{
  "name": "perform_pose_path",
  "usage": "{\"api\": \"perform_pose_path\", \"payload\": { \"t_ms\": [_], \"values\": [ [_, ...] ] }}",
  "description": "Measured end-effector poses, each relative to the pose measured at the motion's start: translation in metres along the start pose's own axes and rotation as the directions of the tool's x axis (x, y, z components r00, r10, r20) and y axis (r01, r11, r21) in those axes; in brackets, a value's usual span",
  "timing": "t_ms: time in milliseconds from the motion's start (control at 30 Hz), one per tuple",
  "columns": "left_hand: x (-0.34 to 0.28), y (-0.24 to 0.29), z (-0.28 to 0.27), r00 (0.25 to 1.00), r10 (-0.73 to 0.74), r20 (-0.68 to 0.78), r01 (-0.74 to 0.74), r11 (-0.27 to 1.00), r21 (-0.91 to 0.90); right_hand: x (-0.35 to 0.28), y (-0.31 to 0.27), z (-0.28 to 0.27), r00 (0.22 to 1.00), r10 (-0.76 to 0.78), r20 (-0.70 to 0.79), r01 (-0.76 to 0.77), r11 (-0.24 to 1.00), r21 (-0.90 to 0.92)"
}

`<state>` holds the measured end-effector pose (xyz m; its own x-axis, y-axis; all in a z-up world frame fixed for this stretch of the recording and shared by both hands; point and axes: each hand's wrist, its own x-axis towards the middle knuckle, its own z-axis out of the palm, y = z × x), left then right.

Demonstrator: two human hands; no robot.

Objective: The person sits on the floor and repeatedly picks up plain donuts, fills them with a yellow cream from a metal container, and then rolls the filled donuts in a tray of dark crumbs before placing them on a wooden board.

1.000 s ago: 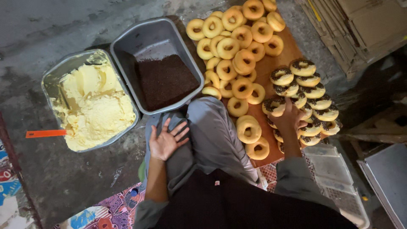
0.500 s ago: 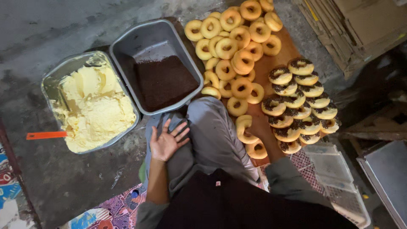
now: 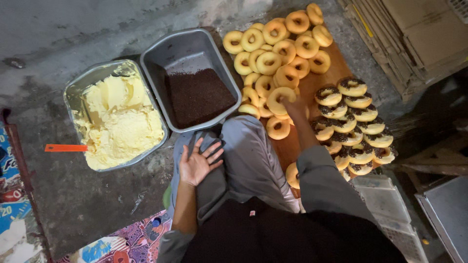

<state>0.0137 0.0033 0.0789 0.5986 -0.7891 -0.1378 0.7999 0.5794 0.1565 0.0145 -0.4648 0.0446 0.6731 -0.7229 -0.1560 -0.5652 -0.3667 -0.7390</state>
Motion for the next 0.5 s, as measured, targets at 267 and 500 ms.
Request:
{"api": "perform_pose_path", "payload": {
  "t_ms": [267,500],
  "values": [
    [-0.001,0.002,-0.001,1.000,0.010,0.003,-0.010,1.000,0.012,-0.055,0.001,0.003,0.885,-0.344,-0.314,0.316,0.939,-0.139],
    [0.001,0.003,-0.003,0.998,-0.007,-0.057,0.008,1.000,0.021,-0.206,0.064,-0.037,0.992,-0.072,0.107,0.105,0.933,-0.344]
  ]
}}
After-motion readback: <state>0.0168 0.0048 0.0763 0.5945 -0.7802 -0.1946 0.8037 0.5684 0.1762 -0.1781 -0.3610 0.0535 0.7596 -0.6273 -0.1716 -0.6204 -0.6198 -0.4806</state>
